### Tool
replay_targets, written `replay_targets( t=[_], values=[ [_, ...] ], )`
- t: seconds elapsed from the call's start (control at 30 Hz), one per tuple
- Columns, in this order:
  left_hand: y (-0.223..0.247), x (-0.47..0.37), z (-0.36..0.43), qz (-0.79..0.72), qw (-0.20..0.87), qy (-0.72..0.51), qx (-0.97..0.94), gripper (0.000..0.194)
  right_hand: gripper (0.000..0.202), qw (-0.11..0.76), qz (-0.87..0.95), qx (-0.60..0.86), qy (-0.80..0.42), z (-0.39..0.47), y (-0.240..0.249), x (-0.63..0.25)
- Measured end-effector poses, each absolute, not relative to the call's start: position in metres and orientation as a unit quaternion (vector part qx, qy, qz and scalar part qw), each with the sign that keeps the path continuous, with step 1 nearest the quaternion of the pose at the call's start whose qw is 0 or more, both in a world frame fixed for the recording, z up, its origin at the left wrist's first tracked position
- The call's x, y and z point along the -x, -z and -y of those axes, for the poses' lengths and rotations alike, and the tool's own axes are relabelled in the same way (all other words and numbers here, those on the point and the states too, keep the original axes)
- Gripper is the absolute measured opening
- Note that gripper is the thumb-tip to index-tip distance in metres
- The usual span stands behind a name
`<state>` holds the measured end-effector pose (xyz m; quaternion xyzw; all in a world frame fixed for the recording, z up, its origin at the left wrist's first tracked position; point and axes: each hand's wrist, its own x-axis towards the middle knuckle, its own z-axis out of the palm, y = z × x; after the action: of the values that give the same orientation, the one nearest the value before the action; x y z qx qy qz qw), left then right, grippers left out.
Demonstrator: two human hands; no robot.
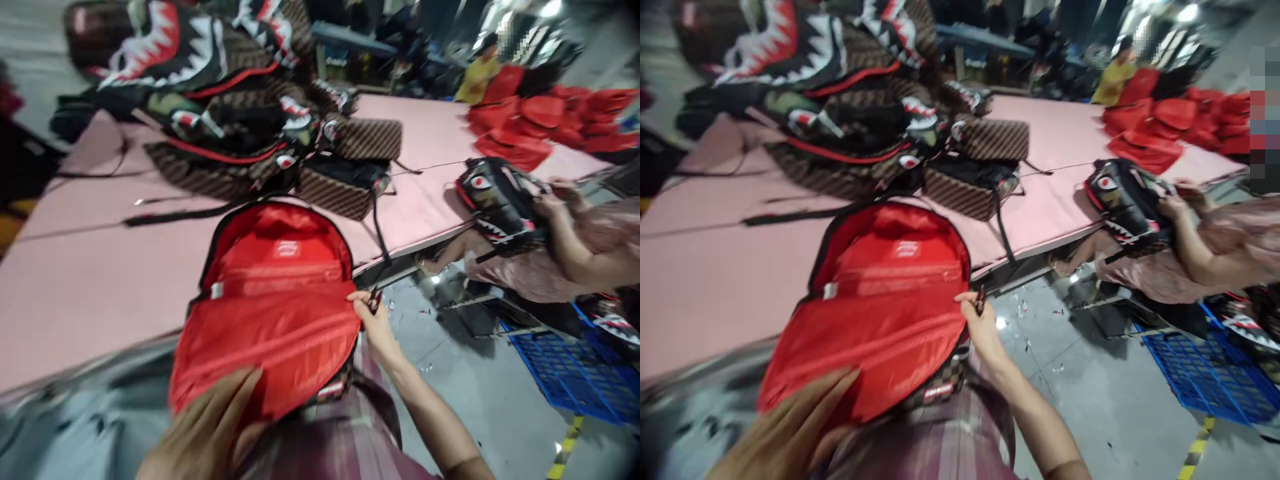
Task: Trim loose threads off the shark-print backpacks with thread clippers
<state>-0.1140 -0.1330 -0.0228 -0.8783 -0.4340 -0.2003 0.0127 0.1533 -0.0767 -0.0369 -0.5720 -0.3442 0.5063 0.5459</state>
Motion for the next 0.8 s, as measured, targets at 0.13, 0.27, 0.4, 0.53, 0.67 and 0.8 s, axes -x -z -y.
replay_targets(
  t=[0.13,0.27,0.4,0.53,0.67,0.8],
  values=[
    [0.028,0.107,0.149,0.436,0.025,0.154,0.886,0.072,0.024,0.534,0.351,0.573,-0.513,0.073,0.047,-0.152],
    [0.028,0.061,0.132,0.396,-0.109,0.141,0.901,0.092,0.024,0.526,0.387,0.575,-0.493,0.077,0.055,-0.152],
    [0.006,0.016,0.116,0.373,-0.28,0.089,0.88,0.105,0.025,0.52,0.4,0.58,-0.483,0.08,0.058,-0.16],
    [-0.021,0.032,0.094,0.313,-0.384,0.05,0.867,0.088,0.027,0.446,0.469,0.596,-0.474,0.086,0.068,-0.172],
    [-0.02,0.084,0.045,0.41,-0.406,-0.009,0.817,0.051,0.028,0.344,0.567,0.578,-0.476,0.091,0.081,-0.176],
    [0.017,0.109,-0.031,0.577,-0.203,-0.022,0.791,0.04,0.029,0.223,0.653,0.551,-0.469,0.08,0.067,-0.188]
  ],
)
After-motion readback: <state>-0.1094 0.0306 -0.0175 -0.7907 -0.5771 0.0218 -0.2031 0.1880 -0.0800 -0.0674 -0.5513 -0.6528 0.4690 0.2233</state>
